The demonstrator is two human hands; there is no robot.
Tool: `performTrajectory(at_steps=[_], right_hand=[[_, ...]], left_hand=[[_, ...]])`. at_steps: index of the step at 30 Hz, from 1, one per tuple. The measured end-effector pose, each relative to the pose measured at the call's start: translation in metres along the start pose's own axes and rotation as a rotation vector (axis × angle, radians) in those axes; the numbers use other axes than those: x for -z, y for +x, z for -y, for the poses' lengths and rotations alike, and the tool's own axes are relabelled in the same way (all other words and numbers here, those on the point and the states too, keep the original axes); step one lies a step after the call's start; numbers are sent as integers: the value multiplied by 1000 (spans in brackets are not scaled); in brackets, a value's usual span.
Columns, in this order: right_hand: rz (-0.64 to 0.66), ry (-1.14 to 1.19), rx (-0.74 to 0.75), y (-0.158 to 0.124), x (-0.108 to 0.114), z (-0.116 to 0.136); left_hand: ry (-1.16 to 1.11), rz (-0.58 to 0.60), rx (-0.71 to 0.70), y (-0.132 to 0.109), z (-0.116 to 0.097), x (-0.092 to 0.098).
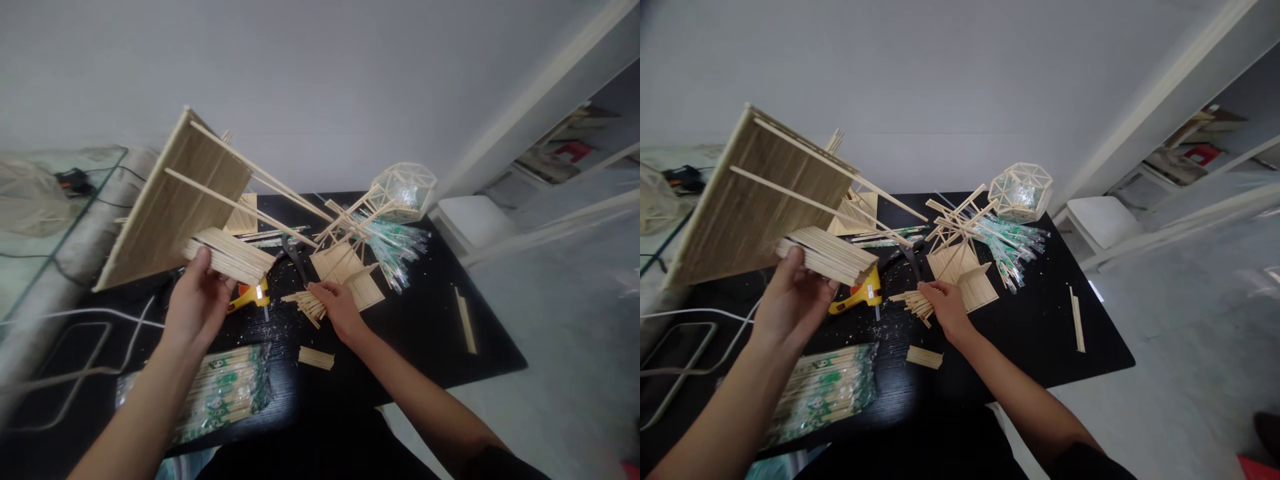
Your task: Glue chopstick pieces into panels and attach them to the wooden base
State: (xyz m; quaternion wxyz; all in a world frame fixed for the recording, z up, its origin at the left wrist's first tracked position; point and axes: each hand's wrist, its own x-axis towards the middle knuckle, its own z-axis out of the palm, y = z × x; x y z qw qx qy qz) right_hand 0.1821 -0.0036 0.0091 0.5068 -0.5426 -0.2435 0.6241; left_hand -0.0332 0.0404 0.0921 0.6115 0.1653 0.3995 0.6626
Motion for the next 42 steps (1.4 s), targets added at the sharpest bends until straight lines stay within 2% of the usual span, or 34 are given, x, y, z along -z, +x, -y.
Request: performTrajectory(at_steps=[6, 11, 17, 23, 30, 37, 42], right_hand=[[6, -39, 5, -6, 3, -3], [31, -76, 4, -10, 6, -5], [36, -155, 27, -11, 11, -11], [28, -299, 96, -14, 16, -10], [45, -476, 162, -23, 27, -10], [62, -471, 124, -23, 31, -29], [83, -476, 107, -22, 32, -43]], left_hand=[[31, 93, 101, -5, -8, -26], [12, 169, 217, 1, -11, -49], [-20, 291, 318, 28, -13, -83], [-65, 370, 373, 60, 4, -112], [-48, 321, 485, 93, 36, -120], [-34, 252, 540, 124, 66, -123], [-31, 201, 576, 143, 79, -124]])
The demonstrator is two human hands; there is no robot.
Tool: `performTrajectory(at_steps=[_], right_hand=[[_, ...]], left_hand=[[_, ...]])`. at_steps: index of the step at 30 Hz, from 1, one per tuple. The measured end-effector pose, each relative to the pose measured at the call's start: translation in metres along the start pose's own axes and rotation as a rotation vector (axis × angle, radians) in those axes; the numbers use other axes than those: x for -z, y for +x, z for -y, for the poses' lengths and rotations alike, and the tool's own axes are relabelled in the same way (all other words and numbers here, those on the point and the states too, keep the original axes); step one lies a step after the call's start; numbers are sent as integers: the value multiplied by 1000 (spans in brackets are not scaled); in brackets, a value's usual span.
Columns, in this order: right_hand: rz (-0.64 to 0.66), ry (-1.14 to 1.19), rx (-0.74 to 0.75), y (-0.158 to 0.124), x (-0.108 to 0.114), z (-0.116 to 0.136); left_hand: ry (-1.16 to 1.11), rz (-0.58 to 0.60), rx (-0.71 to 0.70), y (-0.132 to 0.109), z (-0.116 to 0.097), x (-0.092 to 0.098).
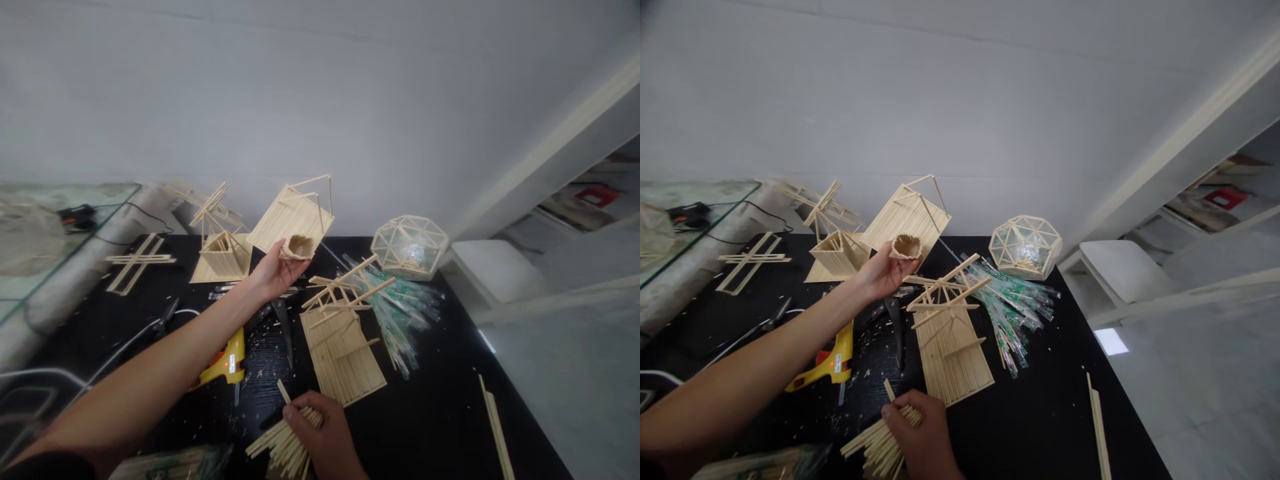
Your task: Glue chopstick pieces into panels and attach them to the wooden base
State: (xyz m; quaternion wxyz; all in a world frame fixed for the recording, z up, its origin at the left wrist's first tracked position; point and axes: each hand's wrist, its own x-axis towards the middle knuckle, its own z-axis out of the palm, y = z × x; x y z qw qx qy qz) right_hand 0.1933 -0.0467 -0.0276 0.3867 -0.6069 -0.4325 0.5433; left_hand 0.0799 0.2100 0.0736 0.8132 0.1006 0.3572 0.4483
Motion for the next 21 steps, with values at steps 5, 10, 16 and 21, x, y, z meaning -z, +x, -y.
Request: performTrajectory(at_steps=[5, 10, 16, 21], right_hand=[[1, 25, -51, 0, -6, -4], [42, 40, -76, 0, -9, -8], [59, -8, -54, -5, -8, -6], [84, -52, -3, -7, -7, 0]], left_hand=[[-8, -39, 69, 16, -6, 3], [-41, -76, 159, 31, -13, 15], [-120, -117, 212, 50, -19, 35], [-167, -142, 229, 60, -20, 49]])
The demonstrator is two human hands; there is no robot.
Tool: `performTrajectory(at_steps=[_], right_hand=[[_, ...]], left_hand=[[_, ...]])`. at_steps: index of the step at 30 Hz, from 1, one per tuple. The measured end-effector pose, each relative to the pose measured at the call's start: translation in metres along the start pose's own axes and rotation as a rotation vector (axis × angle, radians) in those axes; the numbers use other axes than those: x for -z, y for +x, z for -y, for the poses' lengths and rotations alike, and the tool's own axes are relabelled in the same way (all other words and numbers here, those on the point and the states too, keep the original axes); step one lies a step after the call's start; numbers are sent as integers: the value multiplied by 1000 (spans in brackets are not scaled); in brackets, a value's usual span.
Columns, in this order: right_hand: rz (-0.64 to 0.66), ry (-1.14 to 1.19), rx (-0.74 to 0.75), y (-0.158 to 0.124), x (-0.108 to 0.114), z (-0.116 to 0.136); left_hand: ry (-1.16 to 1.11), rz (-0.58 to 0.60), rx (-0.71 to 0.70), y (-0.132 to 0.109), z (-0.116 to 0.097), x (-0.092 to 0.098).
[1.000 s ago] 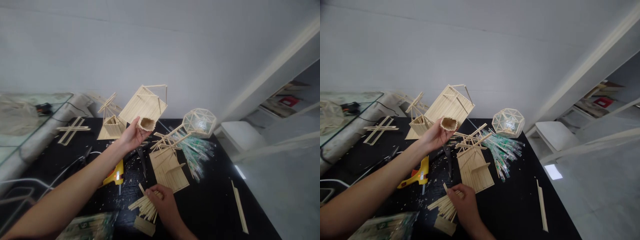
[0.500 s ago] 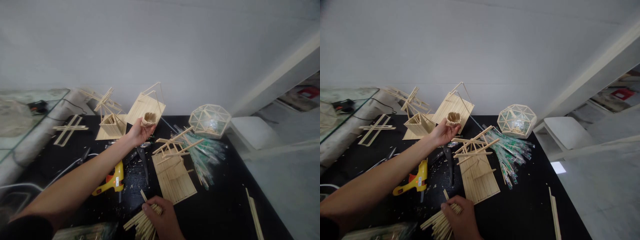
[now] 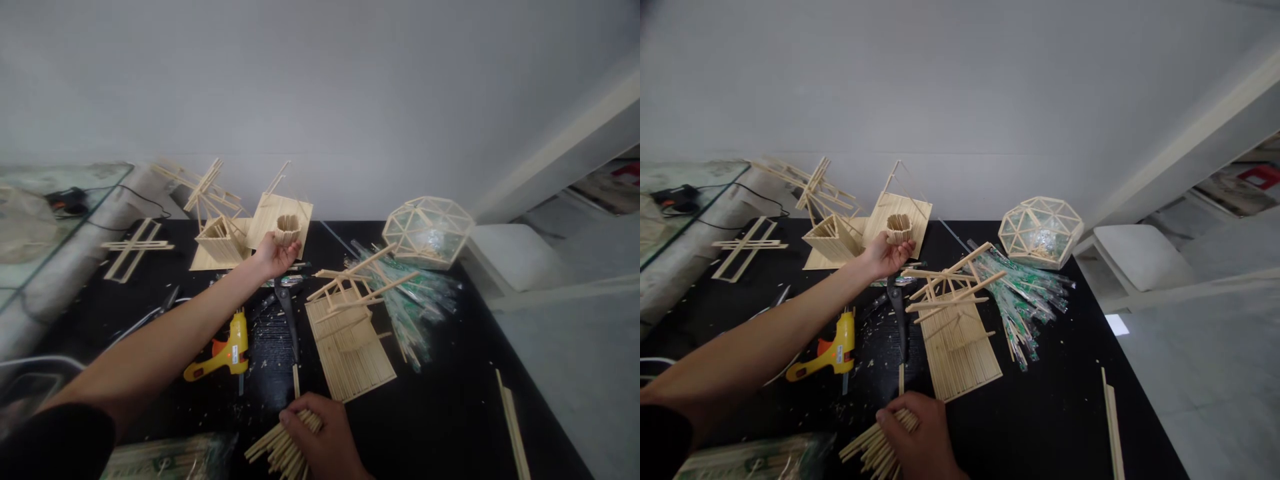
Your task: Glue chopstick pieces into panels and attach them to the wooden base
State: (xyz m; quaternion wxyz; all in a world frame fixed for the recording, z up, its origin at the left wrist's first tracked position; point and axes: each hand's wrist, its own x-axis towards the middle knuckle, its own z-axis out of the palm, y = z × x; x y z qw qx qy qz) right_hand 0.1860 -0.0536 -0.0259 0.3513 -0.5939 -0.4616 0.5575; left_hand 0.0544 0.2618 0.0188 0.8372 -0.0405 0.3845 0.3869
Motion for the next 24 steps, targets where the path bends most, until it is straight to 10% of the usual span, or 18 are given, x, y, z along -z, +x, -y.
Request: performTrajectory(at_steps=[16, 24], right_hand=[[-55, 22, -27, 1, 13, 16], [-77, -4, -2, 2, 18, 19]], left_hand=[[90, -75, 62, 4, 2, 17], [354, -57, -17, -41, 5, 0]])
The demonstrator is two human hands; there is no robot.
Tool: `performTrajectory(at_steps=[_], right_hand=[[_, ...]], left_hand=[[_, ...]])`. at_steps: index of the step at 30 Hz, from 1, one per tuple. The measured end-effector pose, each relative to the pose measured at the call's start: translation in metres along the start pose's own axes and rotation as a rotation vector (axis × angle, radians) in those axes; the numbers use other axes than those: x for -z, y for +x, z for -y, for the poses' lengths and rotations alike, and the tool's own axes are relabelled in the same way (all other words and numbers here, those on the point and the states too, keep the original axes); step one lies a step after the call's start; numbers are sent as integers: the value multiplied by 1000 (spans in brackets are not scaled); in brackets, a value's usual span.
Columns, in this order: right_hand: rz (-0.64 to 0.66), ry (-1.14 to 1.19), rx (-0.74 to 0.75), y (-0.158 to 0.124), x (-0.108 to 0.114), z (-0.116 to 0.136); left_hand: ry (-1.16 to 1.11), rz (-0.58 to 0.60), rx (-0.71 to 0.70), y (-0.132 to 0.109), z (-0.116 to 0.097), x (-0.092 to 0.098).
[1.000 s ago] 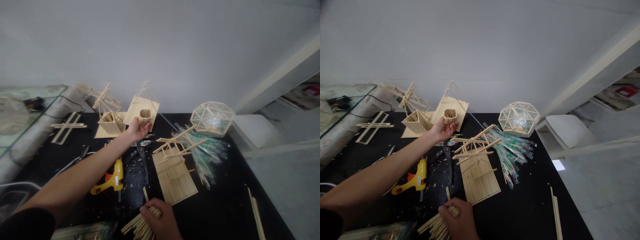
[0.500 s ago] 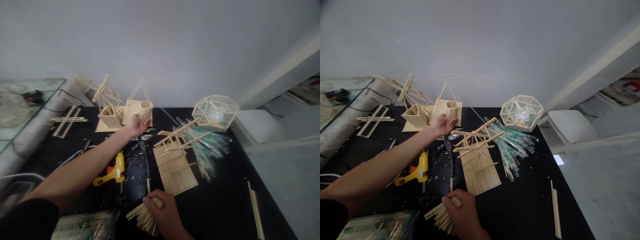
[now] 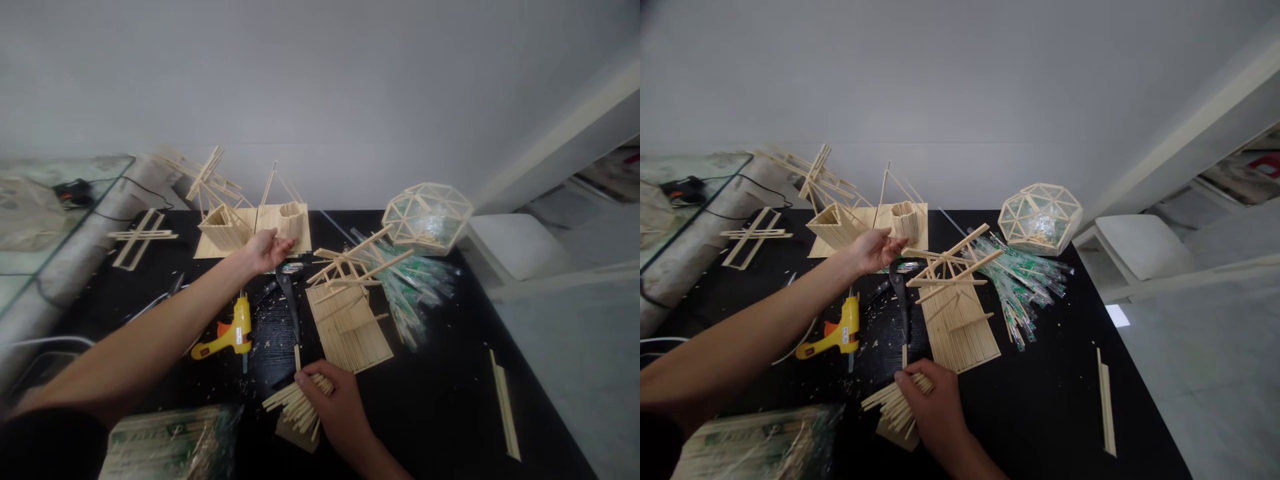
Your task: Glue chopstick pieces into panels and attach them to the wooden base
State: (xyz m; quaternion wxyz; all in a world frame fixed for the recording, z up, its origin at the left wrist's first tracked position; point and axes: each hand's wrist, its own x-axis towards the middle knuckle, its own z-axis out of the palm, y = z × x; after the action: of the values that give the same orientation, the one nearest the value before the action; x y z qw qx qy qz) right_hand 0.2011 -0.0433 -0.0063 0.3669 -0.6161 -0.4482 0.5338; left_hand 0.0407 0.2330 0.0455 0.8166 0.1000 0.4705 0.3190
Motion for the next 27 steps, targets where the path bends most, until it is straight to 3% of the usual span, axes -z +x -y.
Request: performTrajectory(at_steps=[3, 6, 12, 16, 18, 23, 27], right_hand=[[-20, -19, 30, 1, 3, 1], [-24, -57, 75, 4, 5, 2], [51, -242, 210, 28, 4, 20], [214, -456, 347, 49, -2, 37], [246, -506, 370, 55, -6, 43], [265, -665, 436, 54, -19, 51], [178, -697, 542, 45, -26, 48]], left_hand=[[129, 39, -114, -39, 10, 0], [276, 83, -224, -82, 34, 8], [591, 132, -379, -142, 92, 41], [1213, 75, -782, -152, 115, 70], [1391, 76, -902, -153, 124, 82], [1592, 186, -980, -147, 146, 104], [1754, 241, -1005, -144, 157, 116]])
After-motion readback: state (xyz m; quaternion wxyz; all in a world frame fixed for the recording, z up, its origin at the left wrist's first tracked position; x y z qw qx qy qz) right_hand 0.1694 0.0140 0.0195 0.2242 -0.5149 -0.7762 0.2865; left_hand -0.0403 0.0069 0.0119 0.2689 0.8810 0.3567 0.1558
